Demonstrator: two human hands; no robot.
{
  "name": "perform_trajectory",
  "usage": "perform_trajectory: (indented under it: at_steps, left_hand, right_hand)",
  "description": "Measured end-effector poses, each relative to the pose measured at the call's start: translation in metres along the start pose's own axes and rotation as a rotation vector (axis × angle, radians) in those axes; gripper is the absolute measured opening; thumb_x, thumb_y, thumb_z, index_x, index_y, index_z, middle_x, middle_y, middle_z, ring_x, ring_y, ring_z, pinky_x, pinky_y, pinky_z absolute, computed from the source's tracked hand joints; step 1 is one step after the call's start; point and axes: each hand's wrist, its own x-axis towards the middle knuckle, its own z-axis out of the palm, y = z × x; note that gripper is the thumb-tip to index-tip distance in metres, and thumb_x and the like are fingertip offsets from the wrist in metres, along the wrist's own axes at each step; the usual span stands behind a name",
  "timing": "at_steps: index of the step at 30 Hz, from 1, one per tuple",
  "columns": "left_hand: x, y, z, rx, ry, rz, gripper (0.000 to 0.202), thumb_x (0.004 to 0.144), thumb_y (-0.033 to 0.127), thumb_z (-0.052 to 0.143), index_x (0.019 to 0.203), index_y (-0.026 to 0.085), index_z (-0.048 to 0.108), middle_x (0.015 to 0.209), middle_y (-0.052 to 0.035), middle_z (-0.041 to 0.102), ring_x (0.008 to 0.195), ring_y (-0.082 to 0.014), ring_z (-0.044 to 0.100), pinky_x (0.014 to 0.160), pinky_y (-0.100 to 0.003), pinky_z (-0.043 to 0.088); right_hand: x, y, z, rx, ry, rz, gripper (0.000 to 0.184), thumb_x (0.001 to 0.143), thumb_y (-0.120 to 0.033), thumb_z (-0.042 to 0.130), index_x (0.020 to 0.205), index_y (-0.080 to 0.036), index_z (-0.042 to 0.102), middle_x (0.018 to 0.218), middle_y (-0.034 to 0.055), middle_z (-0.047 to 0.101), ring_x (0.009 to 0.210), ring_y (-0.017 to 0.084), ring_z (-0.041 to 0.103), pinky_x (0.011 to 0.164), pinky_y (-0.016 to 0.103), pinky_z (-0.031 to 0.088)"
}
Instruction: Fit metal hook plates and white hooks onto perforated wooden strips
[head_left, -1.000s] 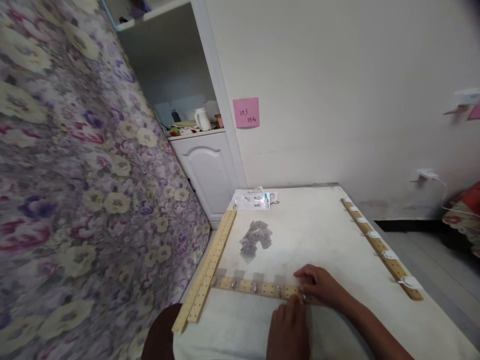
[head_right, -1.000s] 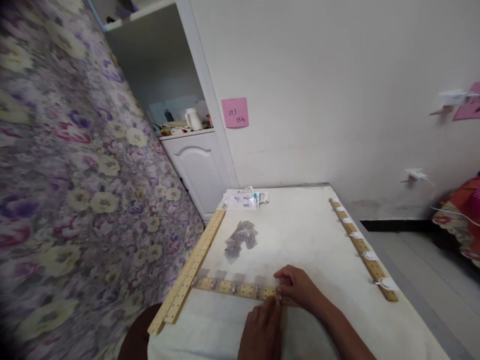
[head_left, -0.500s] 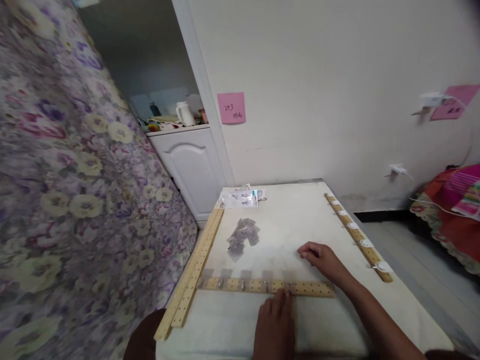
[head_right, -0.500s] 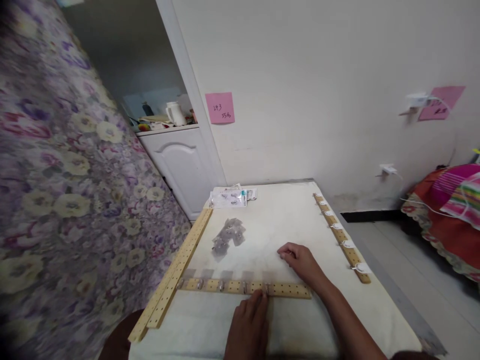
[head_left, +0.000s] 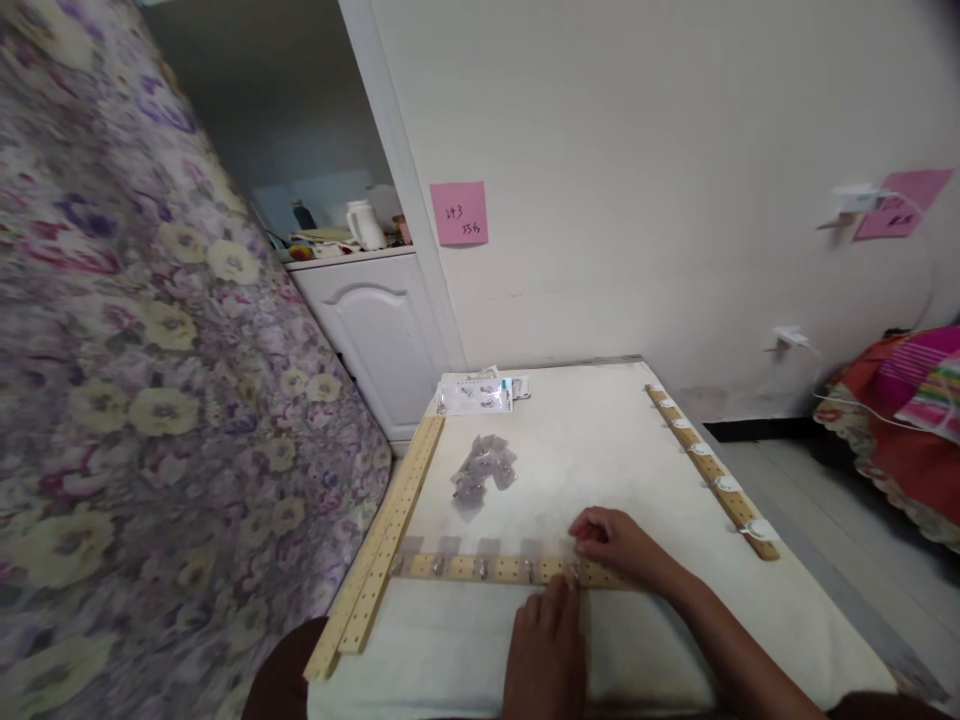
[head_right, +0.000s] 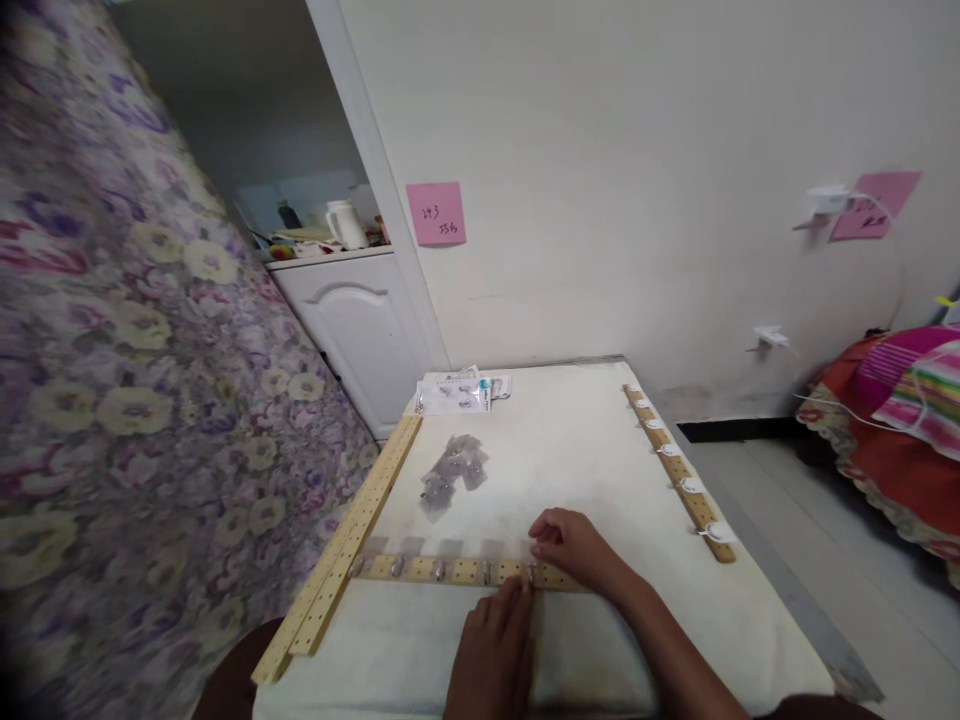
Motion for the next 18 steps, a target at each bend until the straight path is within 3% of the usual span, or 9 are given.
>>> perform_trajectory:
  at_steps: [5, 8, 12, 18]
  left_hand:
    - [0.001, -0.004, 0.009, 0.02, 0.025, 0.02, 0.051, 0.088, 0.023, 0.04, 0.138, 0.02, 0.039, 0.144, -0.0079, 0.041, 0.111, -0.0279, 0.049, 0.095, -0.043, 0.04]
    - [0.0, -0.005, 0.014, 0.03, 0.044, 0.023, 0.051, 0.087, 0.022, 0.041, 0.138, 0.021, 0.039, 0.144, -0.0078, 0.043, 0.11, -0.0271, 0.05, 0.094, -0.042, 0.04]
    - [-0.002, -0.005, 0.011, 0.019, 0.04, 0.024, 0.052, 0.086, 0.022, 0.042, 0.138, 0.02, 0.04, 0.143, -0.0077, 0.043, 0.11, -0.0274, 0.049, 0.094, -0.042, 0.04]
    - [-0.003, -0.004, 0.002, -0.011, 0.01, 0.025, 0.05, 0.088, 0.022, 0.039, 0.137, 0.02, 0.039, 0.144, -0.0079, 0.041, 0.112, -0.0261, 0.048, 0.095, -0.041, 0.038]
  right_hand:
    - [0.0, 0.004, 0.011, -0.117, 0.043, 0.002, 0.029, 0.061, -0.015, 0.065, 0.09, -0.017, 0.064, 0.077, 0.0, 0.058, 0.068, 0.013, 0.052, 0.063, 0.024, 0.042]
    - [0.001, 0.006, 0.011, -0.068, -0.007, 0.019, 0.032, 0.061, -0.014, 0.064, 0.093, -0.017, 0.064, 0.076, -0.0006, 0.058, 0.067, 0.013, 0.052, 0.062, 0.024, 0.042]
    - [0.001, 0.008, 0.008, 0.024, -0.071, 0.009, 0.027, 0.068, -0.014, 0.055, 0.094, -0.017, 0.064, 0.073, -0.0006, 0.06, 0.067, 0.013, 0.054, 0.062, 0.023, 0.041]
    - [0.003, 0.012, 0.01, 0.01, -0.004, 0.014, 0.018, 0.07, -0.02, 0.055, 0.086, -0.017, 0.064, 0.069, -0.0009, 0.061, 0.065, 0.013, 0.053, 0.061, 0.023, 0.039]
